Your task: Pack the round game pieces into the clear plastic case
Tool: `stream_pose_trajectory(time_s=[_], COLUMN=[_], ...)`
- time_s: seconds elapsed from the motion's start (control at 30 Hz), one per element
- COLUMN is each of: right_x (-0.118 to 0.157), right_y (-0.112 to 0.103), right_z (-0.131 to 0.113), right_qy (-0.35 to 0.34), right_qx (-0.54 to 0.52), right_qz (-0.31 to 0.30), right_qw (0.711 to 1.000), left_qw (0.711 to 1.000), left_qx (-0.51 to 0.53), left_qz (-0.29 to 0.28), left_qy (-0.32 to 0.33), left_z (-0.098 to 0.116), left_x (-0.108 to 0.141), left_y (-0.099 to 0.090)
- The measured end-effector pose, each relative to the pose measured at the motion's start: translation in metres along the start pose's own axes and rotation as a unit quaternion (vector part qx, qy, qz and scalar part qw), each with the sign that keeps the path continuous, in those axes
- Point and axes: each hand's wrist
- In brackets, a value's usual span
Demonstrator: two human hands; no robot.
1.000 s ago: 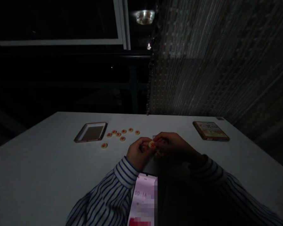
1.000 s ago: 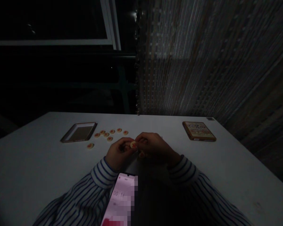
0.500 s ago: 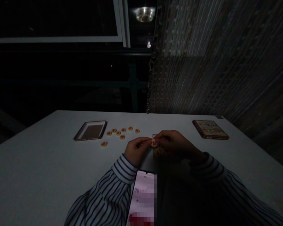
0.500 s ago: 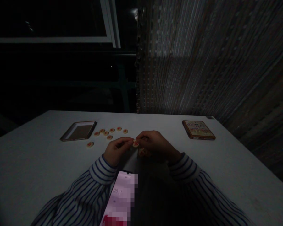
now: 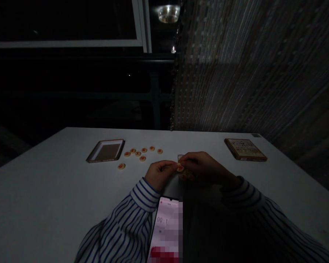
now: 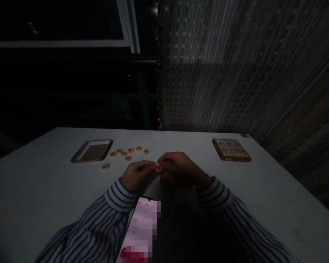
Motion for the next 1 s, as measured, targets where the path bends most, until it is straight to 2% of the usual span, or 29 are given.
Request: stream_pose_trajectory(time_s=[0.27, 0.57, 0.77, 1.0], right_x=[0.0007, 0.0008, 0.0004, 0.0003], right_y=[-0.0004, 0.0019, 0.0056, 0.0081], right_z=[-0.0027, -0.0016, -0.0011, 0.0018], right_qy=[-0.008, 0.017, 0.033, 0.021], right_qx=[-0.025, -0.026, -0.048, -0.055], right_qz=[0.038, 0.026, 0.027, 0.035], right_qw=[0.999, 0.999, 0.998, 0.998], left_qw=[0.999, 0.996, 0.995, 0.996], left_qx=[0.033, 0.037, 0.057, 0.072], left_qz=[0.033, 0.077, 0.071, 0.044], left_qy=[-0.011, -0.018, -0.036, -0.036], left_z=[-0.0001, 0.0028, 0.0041, 0.0025], left_x=[-0.0008, -0.0023, -0.0016, -0.0012], left_y=[0.0003, -0.0032, -0.0008, 0.0004])
Point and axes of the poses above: each hand's wrist, its own x-axis away from the middle knuckle, its own y-axis out of the palm, z = x × y, and after that the axes turned 1 degree about z, right-handed
